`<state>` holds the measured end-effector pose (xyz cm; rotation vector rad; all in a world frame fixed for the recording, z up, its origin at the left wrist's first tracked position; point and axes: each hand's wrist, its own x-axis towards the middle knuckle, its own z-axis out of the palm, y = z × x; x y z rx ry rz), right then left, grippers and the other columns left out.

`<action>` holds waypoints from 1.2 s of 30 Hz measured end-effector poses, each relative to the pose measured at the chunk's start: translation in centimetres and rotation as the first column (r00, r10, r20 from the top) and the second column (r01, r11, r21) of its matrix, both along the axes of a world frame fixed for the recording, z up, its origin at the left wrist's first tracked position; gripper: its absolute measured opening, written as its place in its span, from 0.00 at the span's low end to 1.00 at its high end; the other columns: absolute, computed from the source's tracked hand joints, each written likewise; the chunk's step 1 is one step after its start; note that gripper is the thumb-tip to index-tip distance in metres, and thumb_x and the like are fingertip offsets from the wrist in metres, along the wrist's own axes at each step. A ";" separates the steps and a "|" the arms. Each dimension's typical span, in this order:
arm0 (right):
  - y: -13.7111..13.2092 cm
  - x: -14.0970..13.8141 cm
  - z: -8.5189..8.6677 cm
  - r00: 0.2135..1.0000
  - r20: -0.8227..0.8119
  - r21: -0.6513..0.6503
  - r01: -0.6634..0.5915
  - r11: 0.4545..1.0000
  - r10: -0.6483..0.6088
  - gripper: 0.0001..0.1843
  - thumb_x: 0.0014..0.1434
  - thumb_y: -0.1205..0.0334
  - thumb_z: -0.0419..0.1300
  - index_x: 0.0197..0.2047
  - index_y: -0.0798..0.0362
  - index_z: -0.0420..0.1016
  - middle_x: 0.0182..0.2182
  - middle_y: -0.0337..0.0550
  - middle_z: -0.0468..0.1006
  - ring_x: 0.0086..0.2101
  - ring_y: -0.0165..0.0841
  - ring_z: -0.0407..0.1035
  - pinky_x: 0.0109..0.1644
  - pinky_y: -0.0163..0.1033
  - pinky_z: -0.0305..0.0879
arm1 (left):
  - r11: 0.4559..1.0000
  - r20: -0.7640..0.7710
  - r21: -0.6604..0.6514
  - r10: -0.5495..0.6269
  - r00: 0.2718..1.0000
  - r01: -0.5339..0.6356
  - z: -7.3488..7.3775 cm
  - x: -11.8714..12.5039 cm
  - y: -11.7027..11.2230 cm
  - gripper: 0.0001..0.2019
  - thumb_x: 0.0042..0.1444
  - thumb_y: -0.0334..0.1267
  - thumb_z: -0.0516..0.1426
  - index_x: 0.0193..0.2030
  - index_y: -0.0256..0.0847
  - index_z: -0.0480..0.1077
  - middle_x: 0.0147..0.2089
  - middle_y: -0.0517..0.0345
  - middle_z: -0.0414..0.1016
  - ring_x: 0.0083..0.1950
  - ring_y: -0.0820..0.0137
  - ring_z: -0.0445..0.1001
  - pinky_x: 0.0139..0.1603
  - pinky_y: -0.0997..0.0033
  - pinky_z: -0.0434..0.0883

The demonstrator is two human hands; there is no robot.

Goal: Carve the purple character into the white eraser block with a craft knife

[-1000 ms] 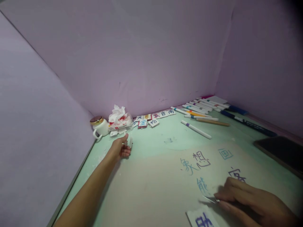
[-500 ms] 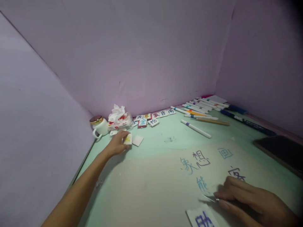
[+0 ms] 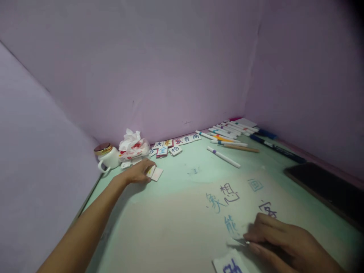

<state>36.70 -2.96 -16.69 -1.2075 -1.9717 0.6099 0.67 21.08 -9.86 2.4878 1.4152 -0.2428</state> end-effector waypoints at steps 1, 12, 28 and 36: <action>0.0 0.0 0.3 1.000 0.008 0.002 -0.011 1.000 0.011 0.07 0.60 0.65 0.55 0.35 0.49 0.76 0.26 0.41 0.75 0.27 0.30 0.72 0.29 0.31 0.68 | 1.000 -0.005 0.014 0.021 1.000 -0.021 0.0 0.0 -0.2 0.27 0.40 0.38 0.61 0.51 0.41 0.67 0.51 0.53 0.70 0.52 0.59 0.69 0.52 0.65 0.65; 0.4 -0.4 1.9 1.000 0.019 -0.050 0.017 0.999 -0.016 0.09 0.58 0.64 0.54 0.32 0.53 0.75 0.25 0.42 0.75 0.25 0.29 0.71 0.28 0.33 0.64 | 0.927 0.004 0.226 0.305 0.952 -0.298 -1.2 0.1 -1.1 0.23 0.46 0.55 0.54 0.41 0.39 0.70 0.41 0.51 0.75 0.41 0.57 0.71 0.33 0.68 0.59; -0.1 0.0 -0.4 0.999 0.035 -0.063 -0.018 0.998 0.020 0.09 0.61 0.62 0.54 0.37 0.49 0.76 0.28 0.42 0.75 0.28 0.32 0.72 0.31 0.33 0.68 | 0.968 -0.143 0.136 0.228 0.963 -0.209 -0.6 -1.4 -2.3 0.15 0.60 0.44 0.55 0.50 0.37 0.67 0.49 0.52 0.71 0.46 0.65 0.72 0.46 0.57 0.71; -0.2 0.1 -0.5 0.999 0.033 -0.035 -0.004 0.999 0.005 0.08 0.60 0.61 0.56 0.37 0.49 0.77 0.27 0.42 0.76 0.28 0.32 0.72 0.31 0.33 0.69 | 0.953 -0.041 0.150 0.274 0.961 -0.265 -1.5 -0.1 -1.8 0.17 0.61 0.42 0.55 0.54 0.38 0.65 0.54 0.50 0.68 0.50 0.63 0.71 0.48 0.55 0.72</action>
